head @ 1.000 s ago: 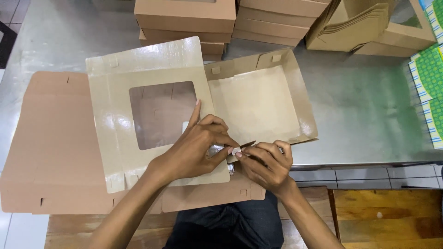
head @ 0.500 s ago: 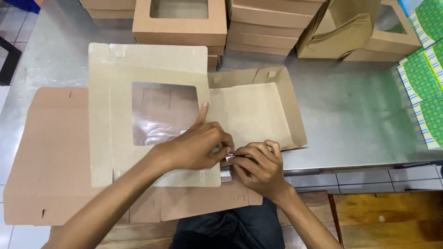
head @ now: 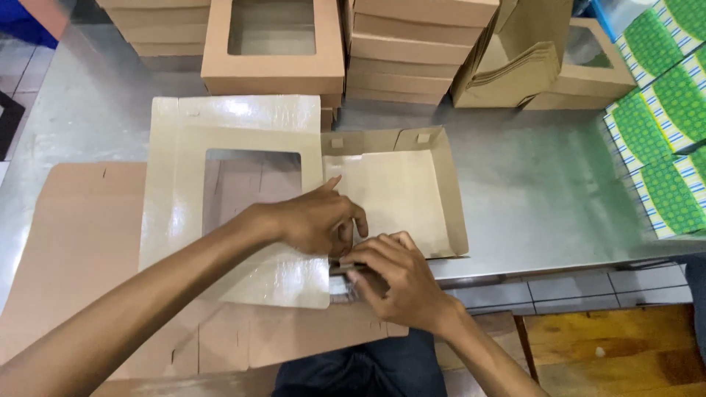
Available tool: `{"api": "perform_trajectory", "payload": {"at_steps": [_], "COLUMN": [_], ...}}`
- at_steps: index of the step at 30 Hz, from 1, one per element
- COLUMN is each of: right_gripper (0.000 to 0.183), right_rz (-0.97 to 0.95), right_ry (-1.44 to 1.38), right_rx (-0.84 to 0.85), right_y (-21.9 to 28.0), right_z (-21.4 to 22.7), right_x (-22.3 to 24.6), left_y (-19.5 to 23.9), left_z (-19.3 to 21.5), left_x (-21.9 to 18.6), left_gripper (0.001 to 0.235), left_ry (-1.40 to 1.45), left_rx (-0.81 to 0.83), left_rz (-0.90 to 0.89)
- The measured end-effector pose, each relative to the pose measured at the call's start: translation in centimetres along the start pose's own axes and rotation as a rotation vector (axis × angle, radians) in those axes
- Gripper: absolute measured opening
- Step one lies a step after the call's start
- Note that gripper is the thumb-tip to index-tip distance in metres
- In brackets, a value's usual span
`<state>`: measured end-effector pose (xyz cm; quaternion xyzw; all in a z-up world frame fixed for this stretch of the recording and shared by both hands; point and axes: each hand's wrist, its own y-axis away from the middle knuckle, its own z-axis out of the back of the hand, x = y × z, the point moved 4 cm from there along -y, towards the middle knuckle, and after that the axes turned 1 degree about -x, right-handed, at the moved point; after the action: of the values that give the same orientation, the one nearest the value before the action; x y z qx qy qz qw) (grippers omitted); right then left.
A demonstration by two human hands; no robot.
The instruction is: The person assembles a flat cardboard box with a clear window by folding the sides and tucking the tabs into slots. The finished box is placed on a stack of completed boxes.
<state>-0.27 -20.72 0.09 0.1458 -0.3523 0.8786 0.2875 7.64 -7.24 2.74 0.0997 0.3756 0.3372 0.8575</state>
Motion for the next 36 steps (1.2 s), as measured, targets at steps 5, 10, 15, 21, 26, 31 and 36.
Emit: {"api": "perform_trajectory", "payload": {"at_steps": [5,10,15,21,26,31,36], "right_gripper": [0.01,0.015,0.016,0.016,0.012,0.016,0.013], "right_rz": [-0.072,-0.118,-0.125,-0.104,-0.057,0.084,0.153], "right_ry": [-0.046,-0.129,-0.191,-0.206,-0.152,-0.124,0.049], "right_rx": [0.043,0.166,0.22,0.184,0.183,0.078,-0.003], "right_y": [0.2,0.4,0.2,0.0,0.1,0.3,0.9], "right_z": [-0.1,0.0,0.6,0.7,0.4,0.2,-0.2], "right_x": [-1.9,-2.3,-2.1,-2.1,-2.2,-1.8,-1.2], "left_y": [-1.3,-2.4,-2.6,-2.1,-2.3,-2.6,-1.9], "left_z": [0.1,-1.1,-2.0,-1.5,-2.0,-1.7,-1.6], "left_x": [1.2,2.4,2.4,2.1,3.0,2.9,1.9], "left_gripper": [0.033,0.039,0.038,0.033,0.036,0.035,0.018], "left_ry": [0.119,0.151,0.246,0.271,0.441,0.323,0.201], "left_rx": [0.062,0.099,0.073,0.086,0.121,0.056,0.036], "left_rz": [-0.006,-0.105,-0.261,-0.212,-0.176,-0.253,-0.211]}}
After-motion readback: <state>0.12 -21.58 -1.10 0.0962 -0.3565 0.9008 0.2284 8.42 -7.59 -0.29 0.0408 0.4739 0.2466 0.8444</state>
